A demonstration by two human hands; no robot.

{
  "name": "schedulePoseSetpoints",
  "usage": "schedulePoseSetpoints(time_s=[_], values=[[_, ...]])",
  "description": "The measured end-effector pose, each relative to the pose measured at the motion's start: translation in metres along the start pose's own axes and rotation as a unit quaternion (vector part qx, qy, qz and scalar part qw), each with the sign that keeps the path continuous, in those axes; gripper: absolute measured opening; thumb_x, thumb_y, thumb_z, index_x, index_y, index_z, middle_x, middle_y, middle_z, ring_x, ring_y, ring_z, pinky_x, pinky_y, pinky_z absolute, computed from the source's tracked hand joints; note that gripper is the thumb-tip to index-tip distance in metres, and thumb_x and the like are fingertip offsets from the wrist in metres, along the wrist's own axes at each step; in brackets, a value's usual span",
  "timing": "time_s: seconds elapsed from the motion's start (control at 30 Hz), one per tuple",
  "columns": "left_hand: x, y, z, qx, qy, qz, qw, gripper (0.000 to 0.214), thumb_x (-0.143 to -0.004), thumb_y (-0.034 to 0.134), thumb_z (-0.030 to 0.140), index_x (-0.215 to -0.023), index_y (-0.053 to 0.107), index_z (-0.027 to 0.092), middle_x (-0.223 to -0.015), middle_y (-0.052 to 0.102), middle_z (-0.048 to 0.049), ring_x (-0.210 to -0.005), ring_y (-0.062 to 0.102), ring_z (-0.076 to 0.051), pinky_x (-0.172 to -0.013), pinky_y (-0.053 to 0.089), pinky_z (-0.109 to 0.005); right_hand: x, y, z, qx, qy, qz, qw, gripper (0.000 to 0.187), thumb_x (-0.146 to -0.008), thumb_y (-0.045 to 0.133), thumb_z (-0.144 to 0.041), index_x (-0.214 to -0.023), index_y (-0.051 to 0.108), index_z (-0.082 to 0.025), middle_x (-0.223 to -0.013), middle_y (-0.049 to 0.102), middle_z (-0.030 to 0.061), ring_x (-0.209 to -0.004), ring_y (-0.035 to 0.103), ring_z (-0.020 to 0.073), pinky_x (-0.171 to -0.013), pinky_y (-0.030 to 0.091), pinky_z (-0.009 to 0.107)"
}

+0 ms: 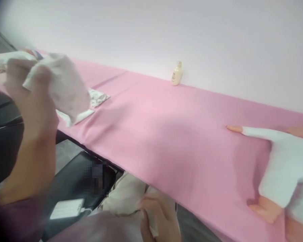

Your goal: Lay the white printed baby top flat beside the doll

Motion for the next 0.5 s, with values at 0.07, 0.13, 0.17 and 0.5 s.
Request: schedulePoseSetpoints(time_s=[0.07, 0.13, 0.17, 0.5], values=[[0.021, 0.012, 0.054, 0.116, 0.020, -0.058, 0.991, 0.007, -0.099, 0.061, 0.024, -0.097, 0.057, 0.018, -0.089, 0.052, 0.0022, -0.089, 0.058, -0.013, -0.086, 0.048, -0.028, -0.032, -0.026, -0.022, 0.046, 0.006, 0.031, 0.998, 0.030, -0.100, 0.061, -0.017, -0.129, 0.059, -0.027, -0.120, 0.068, 0.0099, -0.111, 0.070, 0.0212, -0.091, 0.061, 0.031], [0.042, 0.026, 0.096, 0.181, -0.030, -0.149, 0.972, 0.008, -0.101, 0.063, 0.028, -0.095, 0.061, 0.023, -0.085, 0.054, 0.0023, -0.075, 0.055, -0.013, -0.067, 0.044, -0.027, -0.064, -0.048, -0.042, 0.092, 0.013, 0.064, 0.994, 0.035, -0.100, 0.066, -0.027, -0.135, 0.058, -0.026, -0.130, 0.065, 0.0130, -0.122, 0.065, 0.0271, -0.100, 0.060, 0.041], [0.053, 0.032, 0.114, 0.216, -0.050, -0.200, 0.954, 0.009, -0.103, 0.063, 0.030, -0.096, 0.062, 0.025, -0.083, 0.055, 0.0027, -0.069, 0.055, -0.012, -0.061, 0.043, -0.026, -0.079, -0.057, -0.051, 0.111, 0.001, 0.078, 0.991, 0.036, -0.100, 0.068, -0.032, -0.134, 0.058, -0.026, -0.130, 0.064, 0.0131, -0.124, 0.065, 0.0293, -0.100, 0.060, 0.045], [0.118, 0.096, 0.160, 0.517, -0.232, -0.537, 0.624, 0.052, -0.098, 0.054, 0.078, -0.107, 0.061, 0.027, -0.104, 0.064, -0.0057, -0.090, 0.063, -0.021, -0.081, 0.056, -0.042, -0.118, -0.091, -0.054, 0.148, 0.044, 0.092, 0.984, 0.050, -0.092, 0.076, -0.059, -0.127, 0.062, -0.027, -0.103, 0.071, 0.0096, -0.094, 0.071, 0.0306, -0.076, 0.063, 0.042]])
Point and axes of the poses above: each hand's wrist, its own x-axis away from the middle knuckle, its own y-axis out of the palm, z = x × y, the point moved 3 cm from there along -x, towards the middle knuckle
